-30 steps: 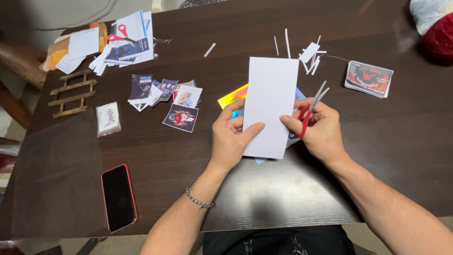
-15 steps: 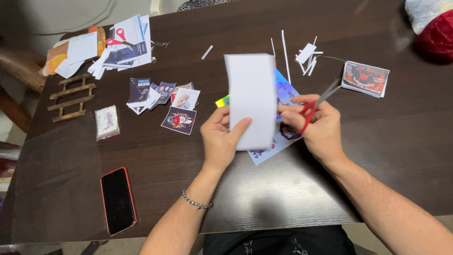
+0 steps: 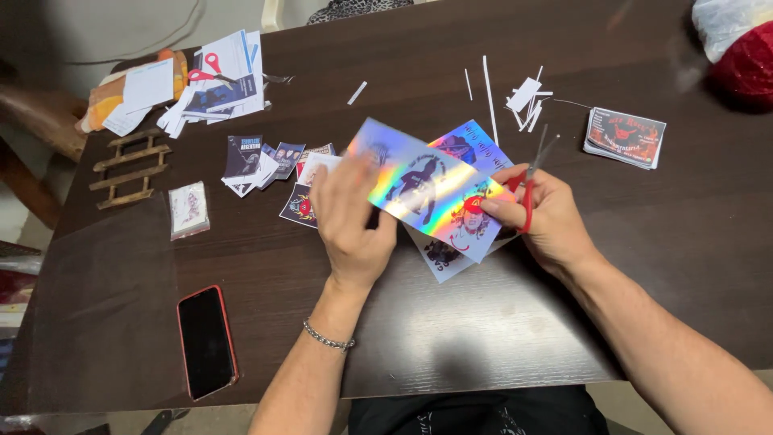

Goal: Cutting out individual stickers from printed sheets using scissors

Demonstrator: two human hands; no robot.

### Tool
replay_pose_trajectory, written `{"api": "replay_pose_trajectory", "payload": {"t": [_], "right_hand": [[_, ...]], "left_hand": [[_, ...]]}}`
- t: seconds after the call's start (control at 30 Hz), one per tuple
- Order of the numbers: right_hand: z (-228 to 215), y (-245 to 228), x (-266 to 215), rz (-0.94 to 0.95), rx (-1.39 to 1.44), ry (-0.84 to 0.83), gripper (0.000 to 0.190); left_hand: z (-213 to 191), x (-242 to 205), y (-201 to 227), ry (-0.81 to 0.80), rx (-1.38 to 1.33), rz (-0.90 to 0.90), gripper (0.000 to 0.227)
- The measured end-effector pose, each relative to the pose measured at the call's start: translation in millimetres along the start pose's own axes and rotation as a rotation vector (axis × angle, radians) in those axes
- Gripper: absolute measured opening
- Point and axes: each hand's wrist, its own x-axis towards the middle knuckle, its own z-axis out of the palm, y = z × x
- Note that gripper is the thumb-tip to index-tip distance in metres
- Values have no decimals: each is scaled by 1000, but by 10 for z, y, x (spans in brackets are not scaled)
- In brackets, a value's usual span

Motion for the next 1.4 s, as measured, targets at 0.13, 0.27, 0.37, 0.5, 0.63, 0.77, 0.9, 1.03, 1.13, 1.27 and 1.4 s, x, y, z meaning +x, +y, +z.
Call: {"api": "replay_pose_trajectory", "payload": {"t": [0.13,0.27,0.37,0.5,0.63,0.77,0.9,1.03,1.13,1.27,1.4], "right_hand": [[-145,-45,99,-80,-60,0,44],[-259,-107,187,-99,-59,30,39],[-243,-210,190,-83,-96,39,40],[-442,-162,282,-55,-146,-28,43],[-462,-150,302,-9,-200,-52,44],[-744,290,523,-114,-94,69,34],[-455,36,328,-123,30,95,27],[-358,250,264,-96,-249,-184,35],[-4,259,34,-15,-426,-455,38],[182,481,-73,96,-316,-552,40],[102,380,-45,142,-391,-486,36]], "left_hand": [[27,-29,-121,167,-421,-681,50],[-55,-102,-319,-148,-1185,-1280,71],[19,-287,-367,-420,-1131,-1194,77],[-70,3,-163,-332,-1076,-1185,35],[-156,176,-112,-492,-887,-1238,23],[-48,-135,-336,-375,-725,-1233,22],[-128,73,-264,-6,-788,-1126,23],[-199,424,-98,253,-921,-1026,21],[-75,438,-63,223,-868,-972,20],[130,313,99,114,-957,-1075,23],[204,142,80,-9,-898,-1059,20]]}}
